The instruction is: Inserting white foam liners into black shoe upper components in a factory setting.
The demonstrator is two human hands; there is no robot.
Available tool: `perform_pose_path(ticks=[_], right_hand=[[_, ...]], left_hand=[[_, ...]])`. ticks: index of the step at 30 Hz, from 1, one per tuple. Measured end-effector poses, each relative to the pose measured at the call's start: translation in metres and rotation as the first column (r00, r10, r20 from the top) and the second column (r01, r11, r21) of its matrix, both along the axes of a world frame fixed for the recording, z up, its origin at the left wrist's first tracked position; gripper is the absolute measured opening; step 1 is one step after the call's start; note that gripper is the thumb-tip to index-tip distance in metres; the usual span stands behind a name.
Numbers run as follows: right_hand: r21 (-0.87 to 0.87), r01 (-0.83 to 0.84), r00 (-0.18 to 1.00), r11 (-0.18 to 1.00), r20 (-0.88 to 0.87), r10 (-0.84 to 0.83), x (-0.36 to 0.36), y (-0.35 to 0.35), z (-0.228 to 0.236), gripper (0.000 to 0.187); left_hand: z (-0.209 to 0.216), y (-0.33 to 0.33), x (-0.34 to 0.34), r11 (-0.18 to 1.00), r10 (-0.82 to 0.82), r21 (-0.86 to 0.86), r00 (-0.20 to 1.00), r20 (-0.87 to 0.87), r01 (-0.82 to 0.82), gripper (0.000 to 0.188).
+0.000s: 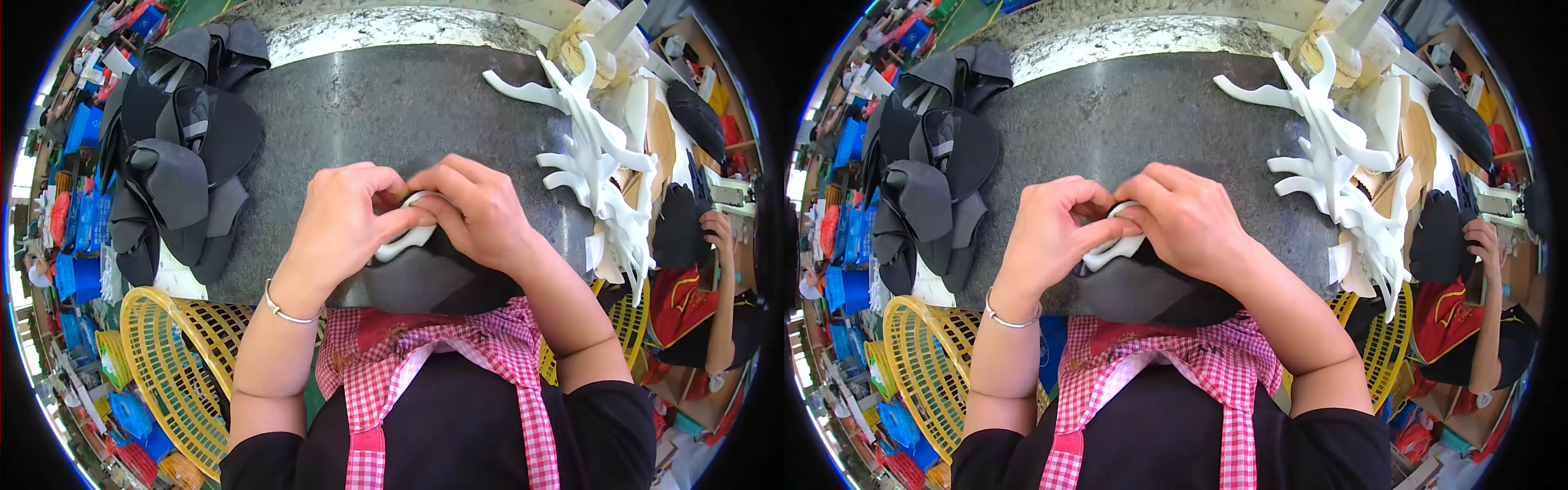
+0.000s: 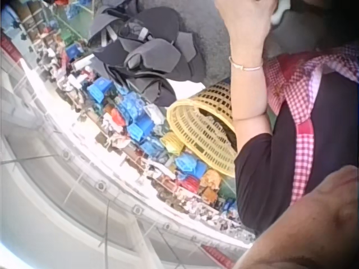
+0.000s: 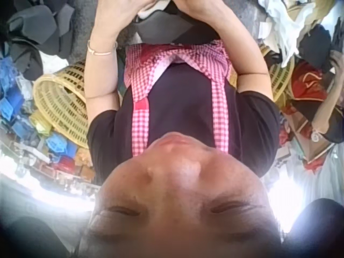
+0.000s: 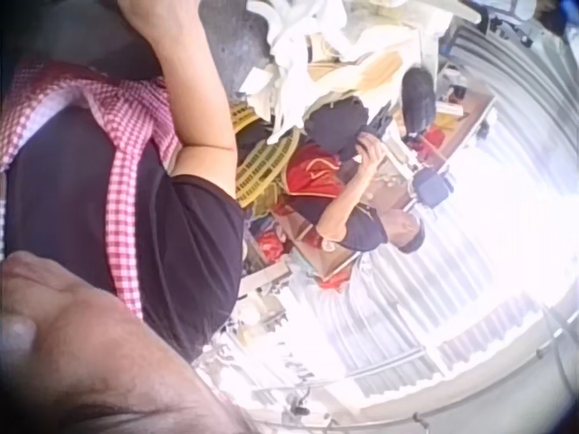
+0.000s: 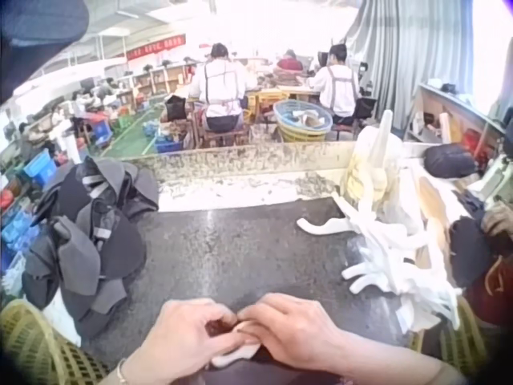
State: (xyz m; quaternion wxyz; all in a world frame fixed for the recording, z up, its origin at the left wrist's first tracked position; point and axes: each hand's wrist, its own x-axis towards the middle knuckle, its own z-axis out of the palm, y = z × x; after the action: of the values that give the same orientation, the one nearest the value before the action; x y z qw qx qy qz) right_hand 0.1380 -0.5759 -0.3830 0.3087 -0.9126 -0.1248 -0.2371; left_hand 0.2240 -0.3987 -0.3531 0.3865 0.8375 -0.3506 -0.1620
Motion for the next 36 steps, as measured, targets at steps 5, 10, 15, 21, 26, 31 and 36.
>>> perform_pose_path(ticks=[5, 10, 15, 21, 26, 31, 36], right_hand=[[0.236, -0.049, 0.976, 0.970, -0.194, 0.097, -0.014, -0.003, 0.022, 0.018], [-0.107, 0.046, 0.981, 0.993, -0.181, -0.065, -0.021, -0.007, 0.019, 0.014], [-0.136, 0.175, 0.985, 0.975, 0.028, -0.173, -0.009, -0.006, 0.007, 0.014], [-0.191, 0.233, 0.972, 0.954, 0.009, -0.235, -0.003, -0.001, 0.009, 0.010], [-0.210, 0.232, 0.971, 0.950, 0.098, -0.216, 0.002, -0.001, 0.002, 0.016], [-0.215, 0.225, 0.971, 0.950, 0.123, -0.203, 0.003, -0.001, -0.001, 0.015], [-0.221, 0.227, 0.974, 0.949, 0.076, -0.215, -0.003, 0.003, 0.000, 0.020]], left_hand=[[-0.008, 0.009, 0.003, 0.997, 0.076, -0.006, 0.997, 0.003, -0.076, 0.018], [-0.005, 0.008, 0.001, 0.997, 0.057, -0.061, 0.996, 0.070, -0.052, 0.028], [-0.006, 0.007, 0.001, 0.998, 0.008, -0.060, 1.000, 0.023, -0.007, 0.034], [-0.006, 0.005, 0.001, 1.000, -0.018, 0.001, 0.999, 0.049, 0.018, 0.034], [-0.004, 0.003, 0.002, 1.000, -0.030, 0.006, 0.998, 0.049, 0.029, 0.030], [-0.008, 0.002, 0.008, 0.995, -0.076, -0.052, 0.969, 0.233, 0.091, 0.023], [-0.009, -0.007, 0.002, 0.997, -0.026, -0.068, 0.992, 0.122, 0.034, 0.012]])
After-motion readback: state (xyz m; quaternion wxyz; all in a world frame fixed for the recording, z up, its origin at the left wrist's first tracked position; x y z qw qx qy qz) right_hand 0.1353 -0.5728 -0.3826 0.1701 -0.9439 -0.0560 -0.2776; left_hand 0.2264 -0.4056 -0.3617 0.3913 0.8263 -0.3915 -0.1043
